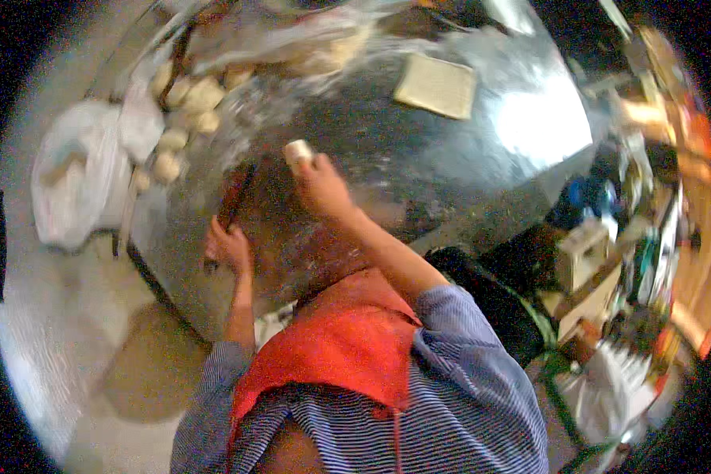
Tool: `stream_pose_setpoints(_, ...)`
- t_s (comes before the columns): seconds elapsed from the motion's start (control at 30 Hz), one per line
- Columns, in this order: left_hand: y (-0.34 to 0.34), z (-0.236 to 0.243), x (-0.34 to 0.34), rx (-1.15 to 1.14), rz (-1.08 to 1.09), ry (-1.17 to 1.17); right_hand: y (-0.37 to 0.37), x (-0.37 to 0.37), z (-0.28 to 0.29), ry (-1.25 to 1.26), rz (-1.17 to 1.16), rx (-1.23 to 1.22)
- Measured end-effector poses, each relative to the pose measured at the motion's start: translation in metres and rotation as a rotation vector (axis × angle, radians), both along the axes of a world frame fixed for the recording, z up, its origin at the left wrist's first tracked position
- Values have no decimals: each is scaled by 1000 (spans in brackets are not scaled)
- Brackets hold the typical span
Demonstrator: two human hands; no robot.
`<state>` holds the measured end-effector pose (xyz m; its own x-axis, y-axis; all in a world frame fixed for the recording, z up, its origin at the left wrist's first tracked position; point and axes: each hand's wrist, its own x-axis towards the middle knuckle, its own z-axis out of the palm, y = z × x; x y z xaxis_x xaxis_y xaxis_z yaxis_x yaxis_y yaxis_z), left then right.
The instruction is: The person flattens pieces of dough using a rolling pin on a metal counter, flipping and stretching them by hand.
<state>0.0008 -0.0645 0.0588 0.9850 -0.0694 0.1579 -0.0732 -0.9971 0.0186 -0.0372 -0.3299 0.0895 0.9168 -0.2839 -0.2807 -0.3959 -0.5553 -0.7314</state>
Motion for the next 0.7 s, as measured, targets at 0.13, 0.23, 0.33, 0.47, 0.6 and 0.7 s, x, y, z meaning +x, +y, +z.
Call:
stream_pose_setpoints(0.13,4,-6,-8,-51,12,17,-8,-35,-13,-75,104,-182)
stream_pose_setpoints(0.23,11,-1,-11,-54,55,44,-7,-5,16,-236,152,-357)
stream_pose_setpoints(0.33,6,-7,-11,-103,-7,-48,-3,34,15,-317,189,-475)
stream_pose_setpoints(0.47,2,-13,-11,-45,2,-58,19,36,-37,-273,383,-625)
stream_pose_setpoints(0.6,1,7,5,1,-80,-73,25,39,-21,-354,356,-541)
stream_pose_setpoints(0.7,-6,37,30,-195,-316,260,20,43,-11,-311,126,-130)
